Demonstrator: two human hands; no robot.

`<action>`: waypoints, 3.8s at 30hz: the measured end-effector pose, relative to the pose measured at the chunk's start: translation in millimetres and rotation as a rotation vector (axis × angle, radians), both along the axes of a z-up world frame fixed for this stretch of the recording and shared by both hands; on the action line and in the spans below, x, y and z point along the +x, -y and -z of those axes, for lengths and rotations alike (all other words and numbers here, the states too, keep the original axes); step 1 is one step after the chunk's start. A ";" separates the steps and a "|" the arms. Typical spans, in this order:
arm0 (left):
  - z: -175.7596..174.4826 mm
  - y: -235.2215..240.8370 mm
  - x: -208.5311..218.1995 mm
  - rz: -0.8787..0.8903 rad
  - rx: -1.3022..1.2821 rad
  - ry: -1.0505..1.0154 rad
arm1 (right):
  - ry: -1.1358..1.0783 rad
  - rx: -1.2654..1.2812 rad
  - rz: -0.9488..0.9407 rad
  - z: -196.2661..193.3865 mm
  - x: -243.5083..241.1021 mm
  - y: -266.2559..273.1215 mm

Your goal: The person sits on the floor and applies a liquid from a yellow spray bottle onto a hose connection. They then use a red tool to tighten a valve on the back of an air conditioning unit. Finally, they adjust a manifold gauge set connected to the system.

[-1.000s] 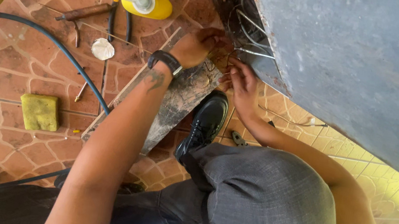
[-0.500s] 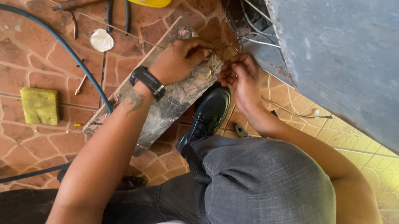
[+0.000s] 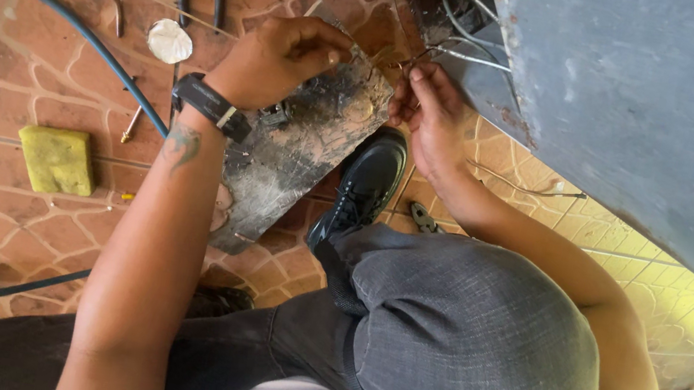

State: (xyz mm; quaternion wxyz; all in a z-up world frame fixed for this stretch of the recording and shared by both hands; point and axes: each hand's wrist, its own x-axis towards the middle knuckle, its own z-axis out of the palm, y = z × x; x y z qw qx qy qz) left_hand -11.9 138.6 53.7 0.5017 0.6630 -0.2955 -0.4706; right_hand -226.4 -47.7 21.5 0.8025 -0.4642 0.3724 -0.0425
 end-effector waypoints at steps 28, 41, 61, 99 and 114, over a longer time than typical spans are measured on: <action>6.0 17.4 -25.4 -0.018 -0.096 0.543 | -0.341 -0.156 -0.027 -11.4 44.4 3.8; 7.9 14.0 -23.8 -0.047 -0.104 0.443 | -0.260 -0.074 0.056 -24.7 29.5 -1.4; 18.0 88.9 -25.1 0.073 0.424 0.345 | -0.139 -0.192 -0.148 -13.2 35.0 0.3; 125.3 123.5 -5.1 -0.478 -0.203 0.492 | -0.232 -0.092 -0.317 -19.7 30.4 23.6; 121.3 135.5 -20.4 -0.497 0.081 0.537 | -0.222 -0.107 -0.329 -18.3 29.2 24.2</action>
